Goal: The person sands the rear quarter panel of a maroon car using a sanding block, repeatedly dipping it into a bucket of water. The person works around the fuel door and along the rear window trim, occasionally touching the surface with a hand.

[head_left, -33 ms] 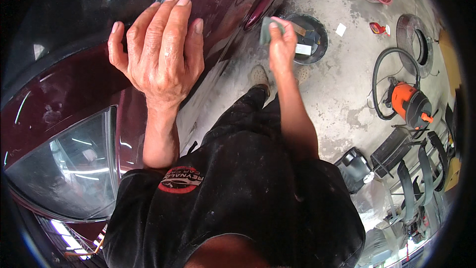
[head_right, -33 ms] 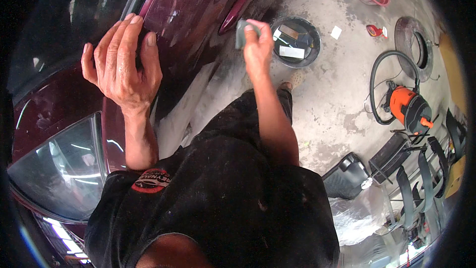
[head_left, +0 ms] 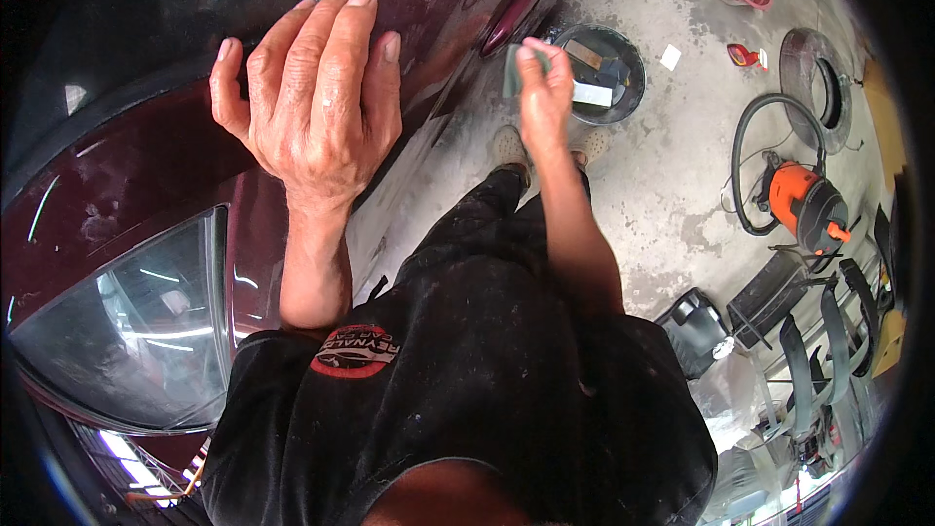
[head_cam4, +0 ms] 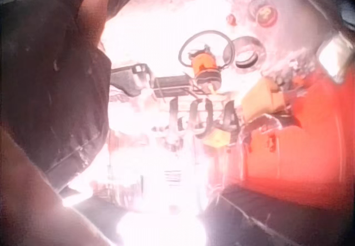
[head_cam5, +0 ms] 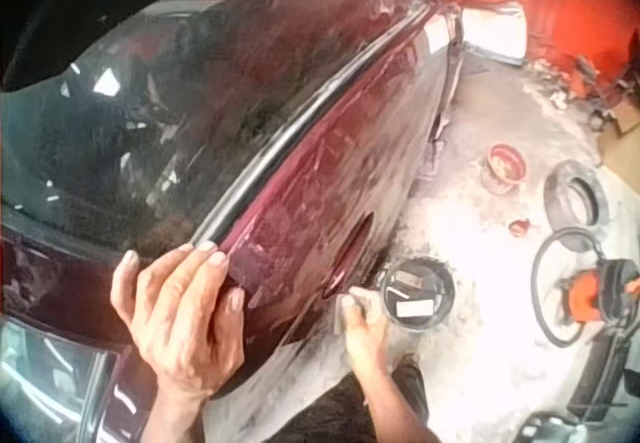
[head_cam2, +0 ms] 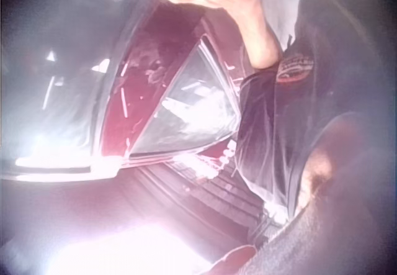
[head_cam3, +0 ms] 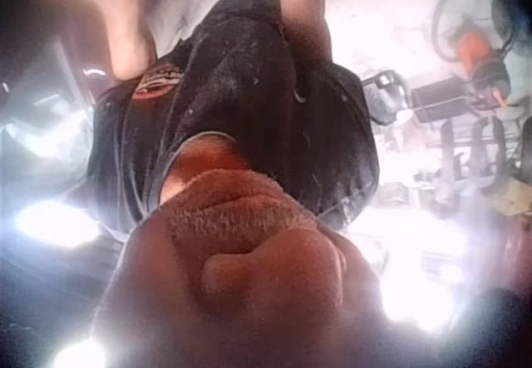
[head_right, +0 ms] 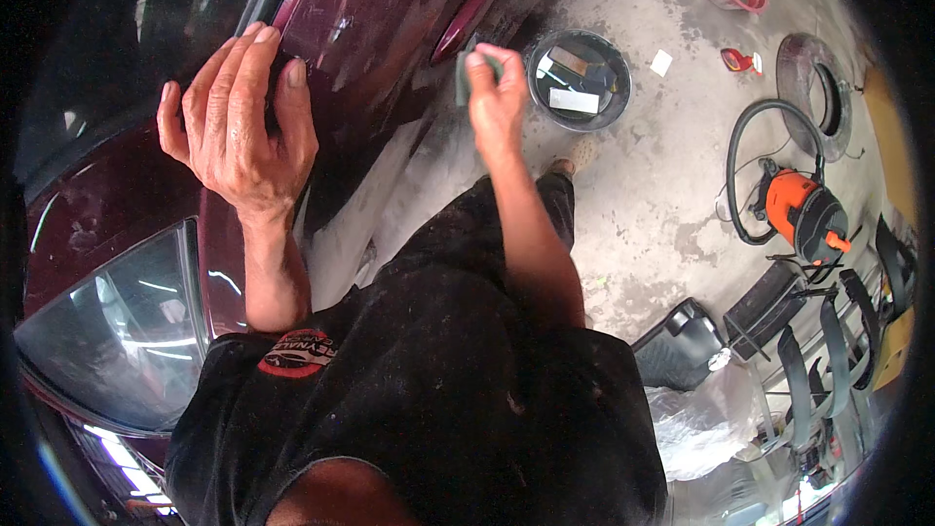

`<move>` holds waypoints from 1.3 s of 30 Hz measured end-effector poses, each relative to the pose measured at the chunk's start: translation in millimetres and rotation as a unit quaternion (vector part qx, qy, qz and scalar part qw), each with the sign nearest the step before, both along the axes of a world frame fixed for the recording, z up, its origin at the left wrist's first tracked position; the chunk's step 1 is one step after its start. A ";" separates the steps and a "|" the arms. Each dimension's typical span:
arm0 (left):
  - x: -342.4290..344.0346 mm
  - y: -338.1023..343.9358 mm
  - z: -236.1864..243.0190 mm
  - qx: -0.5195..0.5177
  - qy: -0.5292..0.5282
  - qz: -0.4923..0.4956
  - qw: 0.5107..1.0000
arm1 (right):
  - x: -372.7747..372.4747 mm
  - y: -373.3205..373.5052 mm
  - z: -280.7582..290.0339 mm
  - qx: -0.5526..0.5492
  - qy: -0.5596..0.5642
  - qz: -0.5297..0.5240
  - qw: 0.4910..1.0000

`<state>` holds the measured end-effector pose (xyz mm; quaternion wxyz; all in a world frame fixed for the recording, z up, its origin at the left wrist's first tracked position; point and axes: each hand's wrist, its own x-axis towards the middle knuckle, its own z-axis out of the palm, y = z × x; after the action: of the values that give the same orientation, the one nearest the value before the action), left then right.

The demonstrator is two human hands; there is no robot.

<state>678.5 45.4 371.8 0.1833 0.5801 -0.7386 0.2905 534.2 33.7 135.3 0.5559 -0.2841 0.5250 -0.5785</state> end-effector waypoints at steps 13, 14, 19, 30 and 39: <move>3.3 -0.5 -1.1 -0.015 0.018 -0.026 0.999 | 35.7 -2.1 28.4 -0.091 0.218 -0.063 0.970; 3.3 -0.4 -1.3 -0.017 0.021 -0.030 0.999 | 36.4 -1.2 26.5 -0.087 0.218 -0.064 0.970; 4.0 0.5 -1.6 -0.018 0.020 -0.029 0.999 | 36.5 -5.8 23.7 -0.130 0.256 -0.078 0.955; 4.8 0.0 -3.0 -0.018 0.025 -0.029 0.999 | 28.3 -14.8 18.5 -0.118 0.254 -0.048 0.959; 1.2 1.2 0.6 -0.006 0.033 -0.019 0.999 | 22.5 -44.2 25.1 -0.092 0.278 -0.076 0.953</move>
<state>679.7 46.6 372.4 0.2166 0.5740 -0.7414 0.2719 556.7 -10.4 160.5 0.3143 -0.4427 0.6233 -0.5628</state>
